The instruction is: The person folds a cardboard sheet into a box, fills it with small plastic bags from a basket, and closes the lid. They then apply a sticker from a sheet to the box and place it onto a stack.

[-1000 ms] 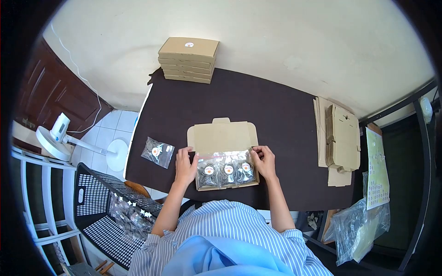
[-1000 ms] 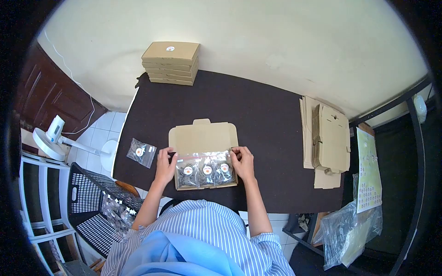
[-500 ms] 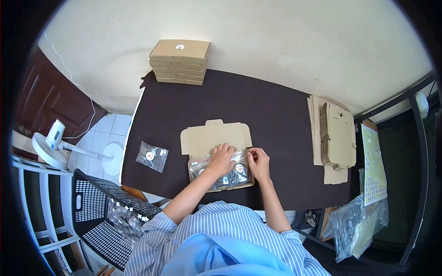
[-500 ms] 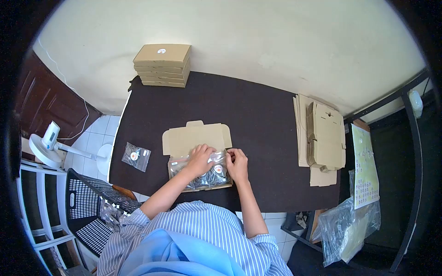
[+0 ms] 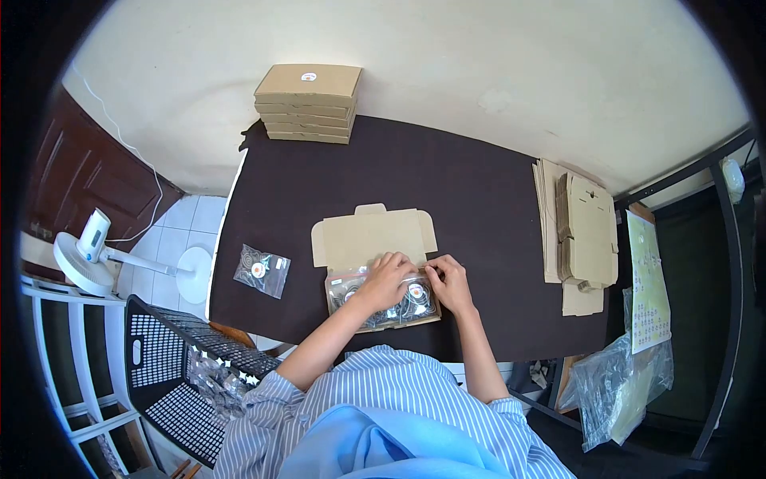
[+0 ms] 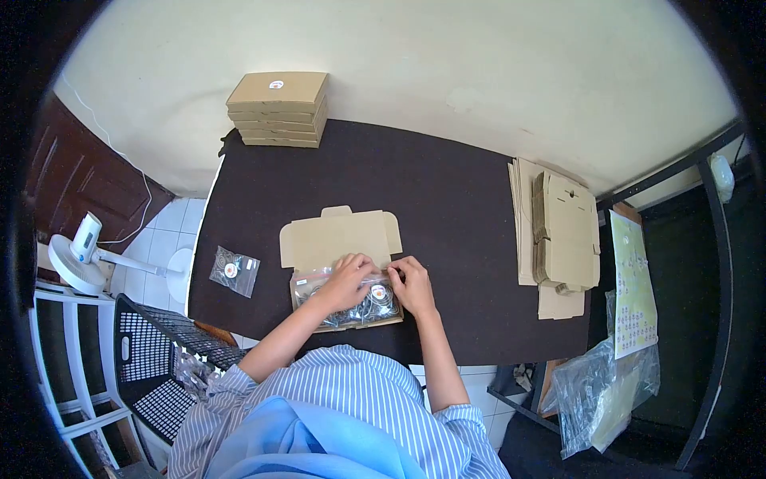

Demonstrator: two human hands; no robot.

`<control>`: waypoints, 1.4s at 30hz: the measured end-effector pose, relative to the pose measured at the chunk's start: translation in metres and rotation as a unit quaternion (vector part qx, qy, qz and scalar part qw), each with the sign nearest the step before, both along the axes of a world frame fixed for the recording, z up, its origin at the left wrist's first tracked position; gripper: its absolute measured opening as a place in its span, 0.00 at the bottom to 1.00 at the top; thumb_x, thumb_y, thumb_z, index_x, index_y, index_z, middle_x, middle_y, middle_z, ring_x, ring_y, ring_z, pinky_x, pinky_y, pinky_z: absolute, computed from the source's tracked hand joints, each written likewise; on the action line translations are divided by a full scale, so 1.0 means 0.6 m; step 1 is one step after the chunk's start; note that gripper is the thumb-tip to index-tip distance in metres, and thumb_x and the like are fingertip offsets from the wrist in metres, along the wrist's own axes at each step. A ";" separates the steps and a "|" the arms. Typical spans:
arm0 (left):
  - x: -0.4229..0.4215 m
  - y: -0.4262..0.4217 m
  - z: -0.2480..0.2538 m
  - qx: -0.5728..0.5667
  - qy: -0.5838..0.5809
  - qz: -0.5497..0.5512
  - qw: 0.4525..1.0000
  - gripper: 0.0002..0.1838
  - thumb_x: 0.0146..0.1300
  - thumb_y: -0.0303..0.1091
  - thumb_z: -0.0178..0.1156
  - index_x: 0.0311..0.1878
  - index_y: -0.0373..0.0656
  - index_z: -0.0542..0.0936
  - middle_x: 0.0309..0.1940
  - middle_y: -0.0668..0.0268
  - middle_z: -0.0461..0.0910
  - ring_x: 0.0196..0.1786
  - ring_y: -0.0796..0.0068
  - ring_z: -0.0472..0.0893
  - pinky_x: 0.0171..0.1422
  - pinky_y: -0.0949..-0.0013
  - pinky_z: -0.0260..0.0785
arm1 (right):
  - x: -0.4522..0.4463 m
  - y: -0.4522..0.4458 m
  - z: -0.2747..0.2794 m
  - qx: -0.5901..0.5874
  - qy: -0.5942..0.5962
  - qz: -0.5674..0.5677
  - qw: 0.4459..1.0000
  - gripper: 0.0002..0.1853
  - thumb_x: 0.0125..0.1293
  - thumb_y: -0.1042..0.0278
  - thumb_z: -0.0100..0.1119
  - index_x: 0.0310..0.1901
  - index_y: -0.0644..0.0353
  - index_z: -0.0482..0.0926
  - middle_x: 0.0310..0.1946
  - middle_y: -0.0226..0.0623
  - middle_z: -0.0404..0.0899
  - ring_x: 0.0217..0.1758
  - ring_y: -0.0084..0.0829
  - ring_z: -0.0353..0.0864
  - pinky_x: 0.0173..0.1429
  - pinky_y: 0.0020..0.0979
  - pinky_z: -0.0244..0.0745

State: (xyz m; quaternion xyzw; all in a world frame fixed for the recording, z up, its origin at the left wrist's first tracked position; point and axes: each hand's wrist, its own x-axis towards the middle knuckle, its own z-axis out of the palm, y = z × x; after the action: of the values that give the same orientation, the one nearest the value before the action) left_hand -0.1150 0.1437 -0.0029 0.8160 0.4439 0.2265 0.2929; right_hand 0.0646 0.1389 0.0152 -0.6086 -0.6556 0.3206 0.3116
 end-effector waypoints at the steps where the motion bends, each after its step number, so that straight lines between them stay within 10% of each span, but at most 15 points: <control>1: -0.010 -0.003 0.008 0.029 -0.005 0.018 0.999 0.16 0.50 0.28 0.59 0.45 0.45 0.77 0.45 0.61 0.70 0.52 0.59 0.69 0.58 0.54 0.59 | 0.002 0.001 0.003 0.000 -0.001 0.000 1.000 0.07 0.59 0.72 0.58 0.35 0.66 0.81 0.31 0.43 0.77 0.31 0.37 0.80 0.38 0.33 0.74; 14: -0.122 -0.027 0.048 -0.063 0.133 0.173 0.974 0.09 0.58 0.34 0.56 0.39 0.44 0.80 0.44 0.65 0.75 0.50 0.64 0.71 0.55 0.60 0.55 | 0.011 0.022 0.001 -0.028 0.005 0.032 0.999 0.09 0.55 0.69 0.60 0.33 0.67 0.81 0.32 0.43 0.78 0.31 0.37 0.80 0.40 0.32 0.75; 19: -0.145 -0.032 0.030 0.011 0.052 0.268 0.962 0.09 0.59 0.33 0.56 0.42 0.44 0.79 0.45 0.62 0.74 0.49 0.61 0.71 0.58 0.58 0.55 | 0.017 0.030 -0.005 -0.071 -0.038 0.031 0.996 0.11 0.53 0.64 0.64 0.36 0.61 0.83 0.49 0.45 0.71 0.56 0.41 0.71 0.59 0.37 0.67; 24: -0.202 -0.015 -0.018 -0.117 -0.106 0.399 0.903 0.20 0.58 0.30 0.57 0.53 0.36 0.70 0.46 0.54 0.71 0.42 0.61 0.74 0.50 0.62 0.68 | 0.027 0.045 -0.010 -0.068 -0.082 0.013 0.994 0.20 0.47 0.62 0.70 0.44 0.54 0.82 0.55 0.41 0.64 0.58 0.38 0.66 0.58 0.37 0.67; 31: -0.208 -0.008 0.021 -0.181 -0.034 0.316 0.931 0.48 0.39 0.34 0.73 0.63 0.34 0.57 0.48 0.54 0.68 0.46 0.65 0.73 0.52 0.65 0.70 | 0.030 0.060 0.000 -0.106 -0.021 0.043 0.993 0.24 0.44 0.66 0.72 0.46 0.58 0.80 0.46 0.34 0.70 0.51 0.31 0.70 0.55 0.31 0.69; 36: -0.207 -0.010 0.013 -0.209 -0.084 0.299 0.927 0.49 0.38 0.32 0.73 0.64 0.35 0.56 0.49 0.54 0.68 0.49 0.65 0.72 0.55 0.64 0.69 | 0.013 0.053 -0.012 -0.099 0.173 0.012 0.980 0.28 0.41 0.71 0.74 0.49 0.60 0.78 0.50 0.35 0.70 0.53 0.33 0.73 0.54 0.32 0.73; 42: -0.200 -0.010 0.022 -0.230 -0.142 0.284 0.920 0.50 0.37 0.28 0.72 0.64 0.37 0.54 0.55 0.52 0.66 0.56 0.61 0.71 0.57 0.63 0.67 | 0.022 0.075 -0.004 -0.145 0.062 0.093 0.983 0.30 0.41 0.79 0.71 0.52 0.59 0.76 0.55 0.34 0.68 0.56 0.31 0.72 0.56 0.29 0.75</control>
State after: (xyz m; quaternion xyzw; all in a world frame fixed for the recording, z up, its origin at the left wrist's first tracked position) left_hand -0.2350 0.1374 0.0105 0.5246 0.6508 0.3058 0.4558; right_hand 0.0775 0.1838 0.0126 -0.5626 -0.6354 0.4766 0.2293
